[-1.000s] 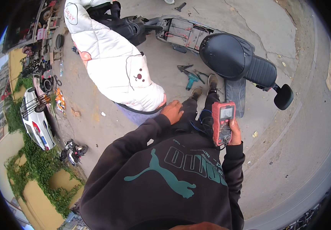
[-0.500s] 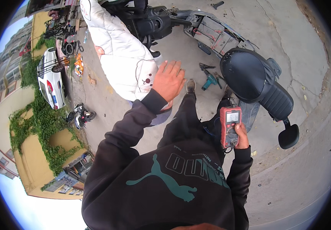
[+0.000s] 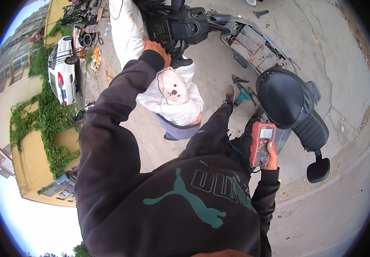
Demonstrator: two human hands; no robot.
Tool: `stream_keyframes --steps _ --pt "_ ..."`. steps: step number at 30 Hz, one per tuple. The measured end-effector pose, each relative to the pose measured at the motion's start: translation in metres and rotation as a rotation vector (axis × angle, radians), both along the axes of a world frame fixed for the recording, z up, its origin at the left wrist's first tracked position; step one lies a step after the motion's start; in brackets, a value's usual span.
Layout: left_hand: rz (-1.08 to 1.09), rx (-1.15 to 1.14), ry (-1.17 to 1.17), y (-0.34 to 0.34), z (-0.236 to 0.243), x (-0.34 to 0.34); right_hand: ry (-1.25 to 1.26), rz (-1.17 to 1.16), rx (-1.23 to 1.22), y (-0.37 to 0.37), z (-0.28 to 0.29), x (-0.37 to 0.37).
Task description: The person uses a multimeter to test the battery terminals of an electric scooter, then uses a screwdriver to tighten connections. They insert a key into the ignition and attempt to start the scooter while another person holds it steady.
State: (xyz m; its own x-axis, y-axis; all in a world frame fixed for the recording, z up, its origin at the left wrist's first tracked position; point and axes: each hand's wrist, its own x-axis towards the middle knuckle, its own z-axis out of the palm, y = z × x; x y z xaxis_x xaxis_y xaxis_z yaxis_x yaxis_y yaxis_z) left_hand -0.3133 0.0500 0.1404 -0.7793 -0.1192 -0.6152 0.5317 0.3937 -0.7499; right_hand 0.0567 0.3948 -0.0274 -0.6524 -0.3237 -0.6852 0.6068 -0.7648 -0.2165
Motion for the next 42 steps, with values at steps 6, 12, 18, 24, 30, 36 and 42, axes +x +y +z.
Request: stream_keyframes --steps 6,12,18,24,30,36,42 --pt "-0.041 0.181 0.005 -0.007 0.011 0.017 0.003 0.023 0.062 0.009 -0.001 -0.004" --pt "0.037 0.462 0.074 -0.015 0.032 0.027 0.154 0.166 0.008 -0.008 0.027 -0.066" --pt "-0.143 0.720 0.139 0.009 0.012 0.019 0.187 0.135 0.136 -0.047 0.054 -0.102" --pt "-0.078 1.085 0.220 0.013 0.011 0.029 0.108 0.051 0.103 -0.066 0.047 -0.101" --pt "0.481 1.620 0.443 0.044 -0.004 0.067 0.037 0.291 0.031 -0.035 -0.051 -0.138" --pt "0.643 1.624 0.804 0.066 -0.035 0.077 0.006 0.570 -0.268 -0.006 -0.098 -0.245" --pt "0.976 1.831 0.861 0.106 -0.113 0.027 -0.013 0.739 -0.287 0.034 -0.171 -0.246"
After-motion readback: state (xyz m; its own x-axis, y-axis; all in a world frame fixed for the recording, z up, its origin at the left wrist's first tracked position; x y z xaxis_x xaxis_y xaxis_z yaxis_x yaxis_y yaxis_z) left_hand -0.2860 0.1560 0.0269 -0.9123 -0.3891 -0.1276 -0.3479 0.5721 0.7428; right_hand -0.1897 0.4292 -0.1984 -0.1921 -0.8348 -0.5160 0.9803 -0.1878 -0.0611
